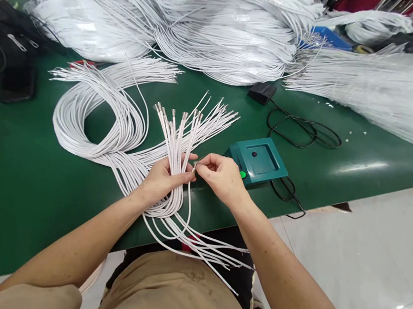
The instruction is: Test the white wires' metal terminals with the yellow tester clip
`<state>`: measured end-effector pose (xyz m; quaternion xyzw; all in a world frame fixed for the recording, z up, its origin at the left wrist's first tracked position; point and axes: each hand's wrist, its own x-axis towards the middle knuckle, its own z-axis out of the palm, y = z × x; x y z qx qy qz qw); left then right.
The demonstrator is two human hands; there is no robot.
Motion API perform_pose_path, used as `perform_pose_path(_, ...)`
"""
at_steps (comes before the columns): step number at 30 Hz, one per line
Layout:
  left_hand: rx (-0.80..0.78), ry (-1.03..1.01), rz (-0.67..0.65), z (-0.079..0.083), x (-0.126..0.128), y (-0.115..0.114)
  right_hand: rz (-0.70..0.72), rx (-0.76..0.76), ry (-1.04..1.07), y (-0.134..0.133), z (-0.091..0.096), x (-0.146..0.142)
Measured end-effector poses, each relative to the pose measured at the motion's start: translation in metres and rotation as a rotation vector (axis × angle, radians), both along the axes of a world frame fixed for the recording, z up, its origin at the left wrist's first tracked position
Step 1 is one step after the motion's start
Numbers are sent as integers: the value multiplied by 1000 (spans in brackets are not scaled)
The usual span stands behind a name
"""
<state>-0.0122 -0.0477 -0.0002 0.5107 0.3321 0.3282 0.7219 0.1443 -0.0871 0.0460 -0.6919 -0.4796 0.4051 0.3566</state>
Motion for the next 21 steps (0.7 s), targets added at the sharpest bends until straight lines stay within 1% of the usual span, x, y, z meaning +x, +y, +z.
perform_pose_path(3,2,7,8,0,0,0,26,84,-138,-5,-1,-1)
perform_pose_path(5,-7,-7,16,0,-1,0,66,151,-238,-10,0,-2)
perform_pose_path(7,-17,-22,17,-1,-1,1,115,186,-311,-14,1,-2)
perform_pose_path(9,-24,-24,16,-2,-1,1,124,184,-329,-16,3,0)
perform_pose_path(12,-24,-5,20,-2,-2,1,27,190,-296,-14,5,3)
perform_pose_path(14,6,24,17,-1,-2,1,-21,208,-286,-11,6,4)
perform_pose_path(18,63,79,18,0,-3,1,4,206,-333,-7,5,-1)
perform_pose_path(21,46,88,25,2,-3,1,2,201,-361,-7,3,-7)
